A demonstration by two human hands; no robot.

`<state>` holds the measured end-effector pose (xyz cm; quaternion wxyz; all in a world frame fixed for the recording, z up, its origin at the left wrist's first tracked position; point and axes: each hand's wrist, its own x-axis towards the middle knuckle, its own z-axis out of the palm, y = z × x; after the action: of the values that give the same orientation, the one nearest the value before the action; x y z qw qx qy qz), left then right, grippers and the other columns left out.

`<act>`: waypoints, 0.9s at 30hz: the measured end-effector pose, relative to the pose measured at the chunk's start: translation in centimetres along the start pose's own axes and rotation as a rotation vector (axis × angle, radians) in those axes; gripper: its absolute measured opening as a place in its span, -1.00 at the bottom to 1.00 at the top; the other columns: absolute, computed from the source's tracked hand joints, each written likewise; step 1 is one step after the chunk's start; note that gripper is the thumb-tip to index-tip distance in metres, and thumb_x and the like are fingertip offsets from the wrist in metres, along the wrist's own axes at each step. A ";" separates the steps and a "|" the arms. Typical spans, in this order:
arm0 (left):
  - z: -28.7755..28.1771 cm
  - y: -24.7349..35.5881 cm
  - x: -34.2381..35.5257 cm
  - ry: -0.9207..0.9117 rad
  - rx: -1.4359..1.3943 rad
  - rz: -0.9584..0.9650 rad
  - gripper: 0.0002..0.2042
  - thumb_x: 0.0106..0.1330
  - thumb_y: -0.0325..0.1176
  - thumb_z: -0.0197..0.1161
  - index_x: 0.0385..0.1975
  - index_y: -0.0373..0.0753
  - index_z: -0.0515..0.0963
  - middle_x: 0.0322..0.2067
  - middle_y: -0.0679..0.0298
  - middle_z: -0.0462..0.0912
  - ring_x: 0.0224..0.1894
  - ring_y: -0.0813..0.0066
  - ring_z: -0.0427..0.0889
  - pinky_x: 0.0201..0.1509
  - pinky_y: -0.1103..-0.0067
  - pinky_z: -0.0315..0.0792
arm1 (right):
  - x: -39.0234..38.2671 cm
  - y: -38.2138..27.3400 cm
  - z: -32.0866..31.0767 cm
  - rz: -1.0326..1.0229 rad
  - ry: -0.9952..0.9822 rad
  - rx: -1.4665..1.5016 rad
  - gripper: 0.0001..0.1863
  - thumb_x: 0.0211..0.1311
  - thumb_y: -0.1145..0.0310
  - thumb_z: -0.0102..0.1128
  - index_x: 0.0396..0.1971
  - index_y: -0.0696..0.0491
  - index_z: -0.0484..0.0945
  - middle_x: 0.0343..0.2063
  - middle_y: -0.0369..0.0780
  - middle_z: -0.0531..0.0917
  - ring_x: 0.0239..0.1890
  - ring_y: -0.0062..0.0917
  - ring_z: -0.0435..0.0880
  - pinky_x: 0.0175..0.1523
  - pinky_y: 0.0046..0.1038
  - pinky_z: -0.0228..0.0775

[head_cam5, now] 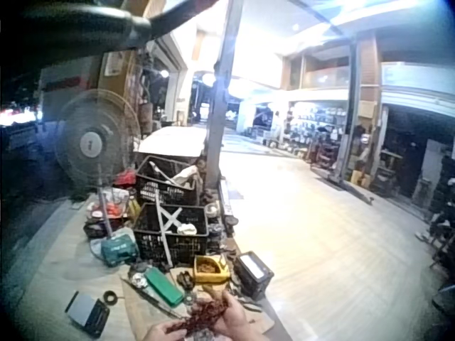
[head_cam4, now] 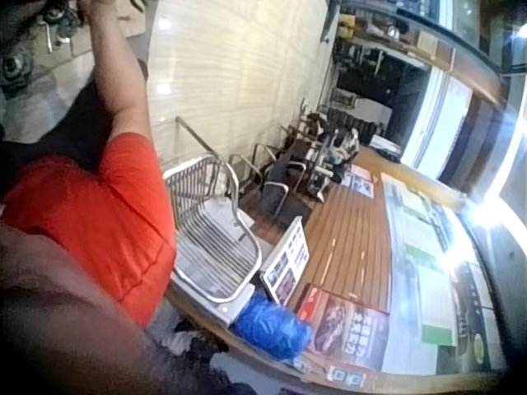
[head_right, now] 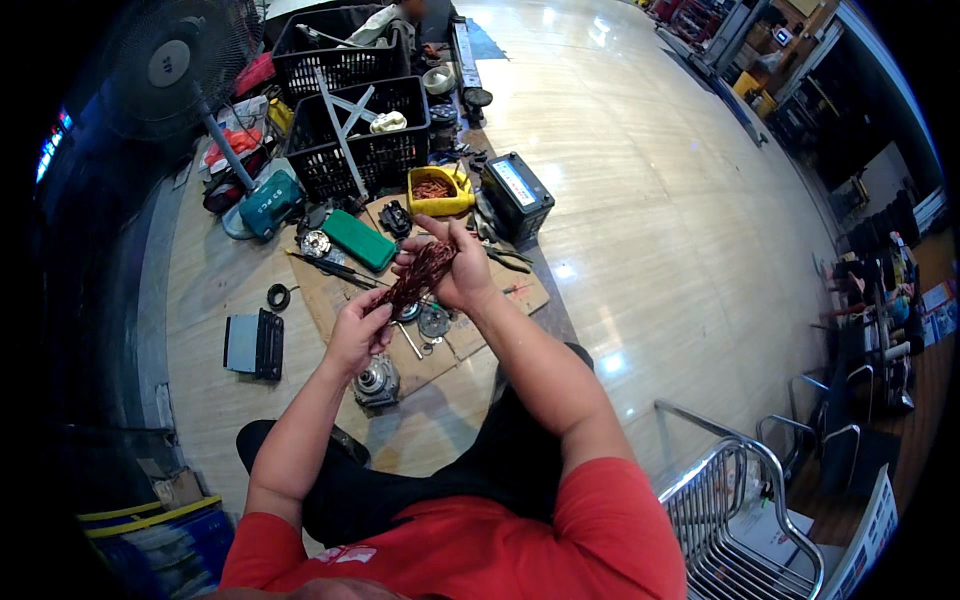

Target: The person assembles a mechanical component by placing a bearing onto a shaft, securing a housing, and then picks up a length of textured insulation material to wrap around it.

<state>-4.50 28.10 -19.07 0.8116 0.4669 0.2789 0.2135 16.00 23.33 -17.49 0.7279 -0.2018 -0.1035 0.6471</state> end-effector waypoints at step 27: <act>0.6 -2.0 1.0 -0.096 -0.332 -0.188 -0.68 0.47 -0.03 -0.01 -0.07 -0.14 0.43 -0.33 0.25 0.56 -0.54 0.53 0.44 -0.58 0.68 0.25 | 1.9 0.9 -1.0 -0.159 0.217 -0.033 -0.45 0.39 -0.26 -0.25 -0.30 -0.04 0.45 -0.53 -0.23 0.51 -0.48 -0.37 0.50 -0.36 -0.26 0.38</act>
<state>-3.14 27.37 -20.84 0.9063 0.3081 0.2429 0.1573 15.89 25.08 -19.01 0.7803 -0.2737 -0.0505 0.5600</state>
